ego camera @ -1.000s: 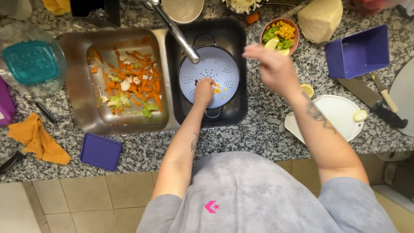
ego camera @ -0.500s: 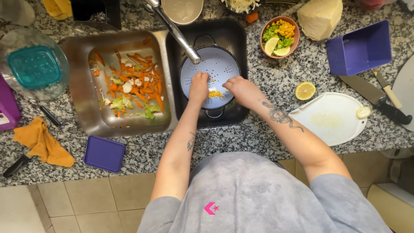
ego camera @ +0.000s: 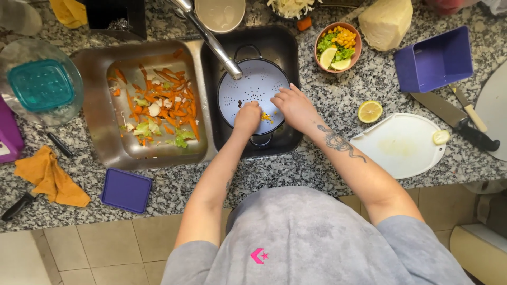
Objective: The person collects vegetable scraps from a colander and the sink basin, placing them into a plastic bag. They then remove the sink strainer, clear the remaining debris into the bag, and dispose of the bag in a trash bin.
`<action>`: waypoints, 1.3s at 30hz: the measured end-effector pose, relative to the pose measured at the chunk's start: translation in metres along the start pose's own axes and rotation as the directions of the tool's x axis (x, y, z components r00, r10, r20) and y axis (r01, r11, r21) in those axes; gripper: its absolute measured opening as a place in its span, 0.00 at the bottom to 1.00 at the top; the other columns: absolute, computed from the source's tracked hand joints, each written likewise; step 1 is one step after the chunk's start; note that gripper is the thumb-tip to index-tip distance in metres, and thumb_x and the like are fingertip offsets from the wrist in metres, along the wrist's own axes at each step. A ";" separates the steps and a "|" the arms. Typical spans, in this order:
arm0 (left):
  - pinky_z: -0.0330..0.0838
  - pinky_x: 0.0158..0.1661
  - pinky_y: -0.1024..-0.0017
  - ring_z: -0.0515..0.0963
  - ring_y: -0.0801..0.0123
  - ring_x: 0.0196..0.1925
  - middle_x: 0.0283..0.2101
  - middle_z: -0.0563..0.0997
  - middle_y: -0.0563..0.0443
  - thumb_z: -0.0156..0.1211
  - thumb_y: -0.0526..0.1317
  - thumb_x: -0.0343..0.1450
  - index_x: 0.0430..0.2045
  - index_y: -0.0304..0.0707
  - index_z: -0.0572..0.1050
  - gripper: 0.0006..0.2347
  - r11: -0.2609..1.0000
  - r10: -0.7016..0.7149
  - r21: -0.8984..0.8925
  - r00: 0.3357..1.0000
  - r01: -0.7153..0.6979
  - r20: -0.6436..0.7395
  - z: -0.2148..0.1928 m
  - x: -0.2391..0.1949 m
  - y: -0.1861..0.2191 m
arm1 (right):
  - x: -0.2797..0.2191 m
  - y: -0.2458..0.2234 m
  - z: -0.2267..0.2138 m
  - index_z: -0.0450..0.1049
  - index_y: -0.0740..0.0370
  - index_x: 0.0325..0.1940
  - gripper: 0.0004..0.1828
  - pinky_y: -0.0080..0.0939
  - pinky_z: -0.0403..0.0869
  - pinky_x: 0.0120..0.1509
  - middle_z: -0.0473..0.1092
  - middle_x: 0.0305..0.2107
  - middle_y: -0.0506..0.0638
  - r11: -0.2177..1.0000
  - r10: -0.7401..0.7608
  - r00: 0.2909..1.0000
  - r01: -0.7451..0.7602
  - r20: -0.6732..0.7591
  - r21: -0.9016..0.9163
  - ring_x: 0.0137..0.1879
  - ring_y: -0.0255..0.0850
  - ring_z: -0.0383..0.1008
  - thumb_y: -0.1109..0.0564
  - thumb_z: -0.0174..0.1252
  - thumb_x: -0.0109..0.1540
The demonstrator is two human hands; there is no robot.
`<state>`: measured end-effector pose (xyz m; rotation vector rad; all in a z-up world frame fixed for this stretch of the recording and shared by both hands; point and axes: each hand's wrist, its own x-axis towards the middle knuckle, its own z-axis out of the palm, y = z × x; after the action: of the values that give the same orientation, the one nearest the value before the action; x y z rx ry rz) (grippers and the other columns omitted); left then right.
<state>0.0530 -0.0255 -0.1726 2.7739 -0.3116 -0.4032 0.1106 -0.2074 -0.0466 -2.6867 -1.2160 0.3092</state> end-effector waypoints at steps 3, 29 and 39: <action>0.77 0.35 0.69 0.79 0.59 0.35 0.29 0.77 0.49 0.53 0.25 0.61 0.24 0.38 0.79 0.09 0.991 -0.028 -0.126 0.998 0.034 0.051 -0.037 -0.009 0.000 | -0.008 -0.002 -0.012 0.72 0.63 0.44 0.15 0.49 0.54 0.70 0.71 0.43 0.53 0.999 -0.030 0.999 0.030 0.037 0.015 0.60 0.47 0.66 0.68 0.57 0.53; 0.70 0.43 0.54 0.71 0.48 0.44 0.36 0.68 0.46 0.41 0.46 0.70 0.31 0.43 0.65 0.09 0.823 -0.321 -0.477 0.945 0.309 0.059 -0.020 -0.003 0.079 | -0.009 0.008 0.023 0.72 0.57 0.18 0.08 0.56 0.56 0.64 0.65 0.18 0.48 0.941 -0.148 0.962 0.067 -0.228 -0.331 0.36 0.41 0.66 0.59 0.66 0.47; 0.74 0.31 0.58 0.78 0.53 0.31 0.25 0.72 0.48 0.40 0.46 0.71 0.28 0.44 0.67 0.09 0.952 -0.210 -0.247 0.974 0.183 -0.089 -0.023 -0.018 0.089 | -0.011 0.003 0.024 0.74 0.59 0.18 0.04 0.57 0.57 0.63 0.66 0.17 0.50 0.964 -0.106 0.951 0.027 -0.290 -0.265 0.30 0.43 0.67 0.61 0.64 0.46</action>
<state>0.0282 -0.0968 -0.1169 2.5850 0.0411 -0.3044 0.0994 -0.2156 -0.0694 -2.7585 -1.3239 -0.2830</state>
